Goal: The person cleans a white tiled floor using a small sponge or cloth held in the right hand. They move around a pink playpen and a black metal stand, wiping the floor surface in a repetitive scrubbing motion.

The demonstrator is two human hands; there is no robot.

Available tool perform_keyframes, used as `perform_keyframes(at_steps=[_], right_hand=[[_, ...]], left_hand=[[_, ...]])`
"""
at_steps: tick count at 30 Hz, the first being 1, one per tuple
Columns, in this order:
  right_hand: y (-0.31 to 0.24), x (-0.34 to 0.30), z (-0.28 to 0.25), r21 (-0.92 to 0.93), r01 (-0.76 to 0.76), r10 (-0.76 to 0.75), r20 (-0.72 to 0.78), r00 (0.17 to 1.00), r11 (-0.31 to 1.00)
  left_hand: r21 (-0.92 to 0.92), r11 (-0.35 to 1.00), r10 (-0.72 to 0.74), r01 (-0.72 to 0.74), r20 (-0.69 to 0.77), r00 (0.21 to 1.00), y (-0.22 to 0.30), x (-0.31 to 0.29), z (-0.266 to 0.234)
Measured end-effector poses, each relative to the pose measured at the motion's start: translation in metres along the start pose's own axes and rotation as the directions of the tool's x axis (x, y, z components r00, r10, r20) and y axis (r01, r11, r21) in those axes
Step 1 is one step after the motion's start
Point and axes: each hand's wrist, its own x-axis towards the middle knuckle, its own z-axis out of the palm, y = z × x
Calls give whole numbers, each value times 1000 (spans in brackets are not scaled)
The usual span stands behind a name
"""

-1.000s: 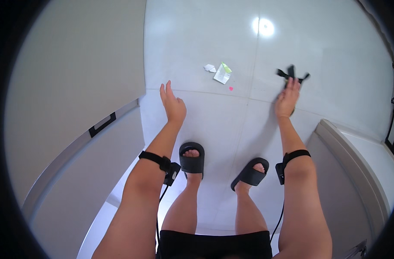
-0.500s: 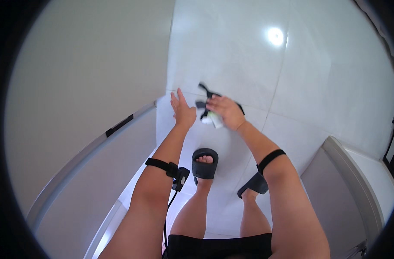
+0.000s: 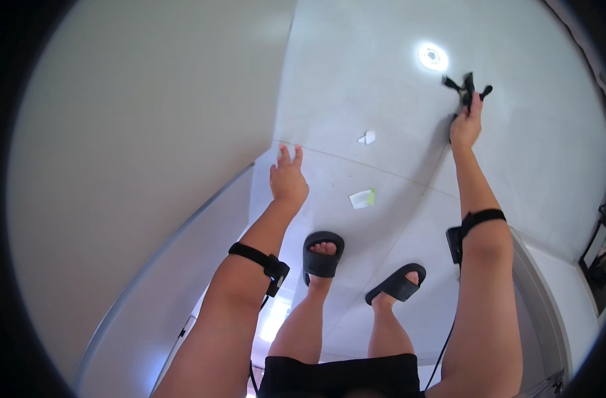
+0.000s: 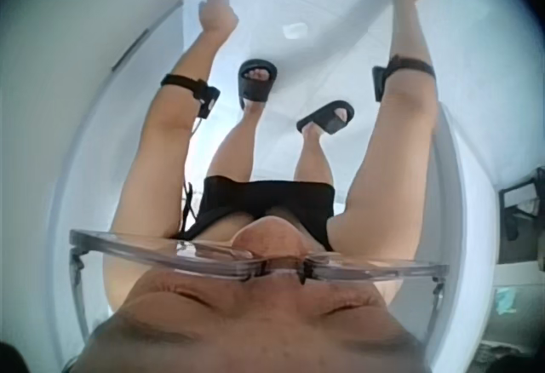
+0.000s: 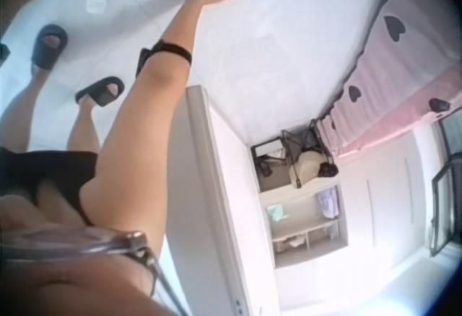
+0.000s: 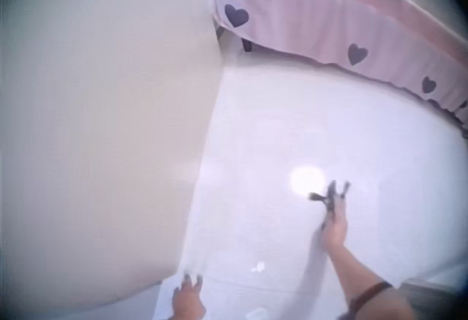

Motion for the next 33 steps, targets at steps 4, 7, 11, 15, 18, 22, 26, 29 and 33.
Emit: perform_keyframes(at_steps=[4,7,11,15,18,22,26,29,33], right_hand=[[-74,2,85,227,285,-331,199,922,931],[-117,-51,132,328,530,-618,301,727,782],[-127,-168,125,490,610,-776,492,395,622],[-96,-258,109,574,352,-673,648,357,740],[-95,-276,89,553,126,-534,680,502,824],[-81,-228,23,442,22,-262,490,832,897],[20,-176,-51,100,-32,12,194,981,995],[74,-179,-81,-158,-153,161,36,986,976],[39,-234,-35,-283,194,-175,92,980,939]], left_hand=[[-53,998,21,-24,-55,998,-7,-5,4],[-239,971,-18,6,-51,999,-17,-7,9],[-790,613,-156,26,-88,984,-50,-1,47],[-861,509,-236,22,-115,965,-54,-10,89],[-844,536,-186,-14,-134,973,-58,-13,124],[-750,659,-140,-54,-193,971,-55,-35,144],[-629,778,-127,-18,-184,975,-43,-50,143],[-663,732,-286,156,-91,954,-32,-55,146],[-783,600,-339,165,-61,939,-17,-64,159]])
